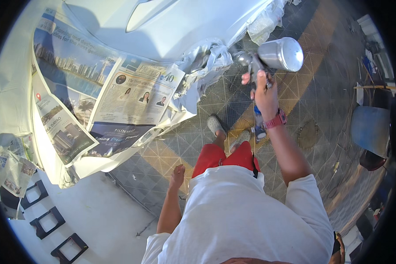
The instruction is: The person uses a spray gun to apply white paint to the side of a car. The vehicle is partially masked with newspaper and tape to protect adjacent areas. The person moves along the side of the car, applying paint in steady, overlapping strokes to ensure even coverage.
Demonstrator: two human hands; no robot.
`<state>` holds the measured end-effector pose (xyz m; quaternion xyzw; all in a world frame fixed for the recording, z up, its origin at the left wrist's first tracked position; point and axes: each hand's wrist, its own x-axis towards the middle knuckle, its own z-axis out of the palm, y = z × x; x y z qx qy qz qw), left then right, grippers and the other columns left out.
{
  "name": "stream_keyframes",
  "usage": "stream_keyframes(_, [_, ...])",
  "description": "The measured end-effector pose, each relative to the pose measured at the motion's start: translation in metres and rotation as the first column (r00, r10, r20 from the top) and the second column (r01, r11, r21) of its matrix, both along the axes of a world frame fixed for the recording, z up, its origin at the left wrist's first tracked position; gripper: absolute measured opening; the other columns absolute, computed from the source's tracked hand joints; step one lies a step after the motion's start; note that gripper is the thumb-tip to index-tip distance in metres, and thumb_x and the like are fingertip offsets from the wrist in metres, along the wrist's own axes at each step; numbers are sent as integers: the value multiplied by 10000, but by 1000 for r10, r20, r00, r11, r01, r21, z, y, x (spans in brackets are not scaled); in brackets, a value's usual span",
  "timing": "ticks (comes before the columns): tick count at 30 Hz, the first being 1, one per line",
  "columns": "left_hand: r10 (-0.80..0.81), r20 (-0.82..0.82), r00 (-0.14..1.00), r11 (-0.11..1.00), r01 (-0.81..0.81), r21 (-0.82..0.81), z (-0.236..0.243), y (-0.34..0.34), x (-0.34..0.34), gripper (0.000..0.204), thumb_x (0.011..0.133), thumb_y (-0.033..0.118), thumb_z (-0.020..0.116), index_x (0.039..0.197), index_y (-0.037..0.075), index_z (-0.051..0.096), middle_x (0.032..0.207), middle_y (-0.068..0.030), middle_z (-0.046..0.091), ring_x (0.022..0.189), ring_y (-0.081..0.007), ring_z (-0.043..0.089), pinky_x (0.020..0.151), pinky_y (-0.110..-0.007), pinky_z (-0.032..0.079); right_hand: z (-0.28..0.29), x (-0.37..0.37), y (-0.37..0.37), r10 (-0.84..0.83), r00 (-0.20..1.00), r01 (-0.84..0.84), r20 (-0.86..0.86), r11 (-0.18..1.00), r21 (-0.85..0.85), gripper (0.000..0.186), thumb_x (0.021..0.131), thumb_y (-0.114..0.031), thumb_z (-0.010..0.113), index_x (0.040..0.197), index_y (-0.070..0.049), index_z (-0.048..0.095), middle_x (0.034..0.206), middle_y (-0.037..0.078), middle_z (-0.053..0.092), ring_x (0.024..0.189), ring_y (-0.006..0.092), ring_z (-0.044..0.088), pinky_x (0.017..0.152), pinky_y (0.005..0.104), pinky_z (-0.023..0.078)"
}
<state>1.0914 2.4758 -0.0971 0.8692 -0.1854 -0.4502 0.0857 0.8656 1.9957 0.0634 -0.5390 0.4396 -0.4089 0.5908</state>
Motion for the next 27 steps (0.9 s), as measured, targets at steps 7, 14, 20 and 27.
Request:
stream_keyframes(7, [-27, 7, 1000, 999, 27, -27, -1, 15, 5, 473, 1036, 444, 557, 1367, 116, 638, 1267, -215, 696, 1222, -369, 654, 1015, -453, 513, -47, 3, 20, -100, 986, 100, 133, 995, 7, 436, 1090, -399, 496, 1231, -13, 643, 1005, 48, 739, 774, 80, 657, 515, 224, 478])
stream_keyframes(14, [-56, 26, 998, 998, 56, 17, 11, 10, 5, 452, 1041, 401, 584, 1360, 88, 651, 1180, -155, 738, 1145, -267, 690, 972, -372, 512, -48, 28, 87, 285, 884, -310, 370, 951, 7, 488, 1066, -263, 550, 1479, -4, 533, 1029, 52, 717, 922, 108, 651, 898, 291, 533])
stream_keyframes(20, [-45, 6, 999, 996, 44, 71, 28, -26, 5, 453, 1048, 404, 566, 1380, 100, 623, 1281, -204, 696, 1205, -345, 670, 1014, -419, 515, -79, 44, 65, 226, 901, -272, 371, 959, 77, 496, 1092, -273, 512, 1526, -34, 486, 951, 28, 692, 845, 105, 618, 847, 291, 535])
stream_keyframes(27, [-120, -23, 993, 983, 122, 138, 32, -32, -1, 439, 1051, 385, 565, 1377, 96, 618, 1263, -202, 703, 1188, -338, 680, 990, -416, 531, -158, 70, -35, -250, 954, 167, 166, 901, 401, 507, 1070, -452, 519, 1122, 30, 667, 798, 64, 725, 586, 119, 649, 439, 258, 472])
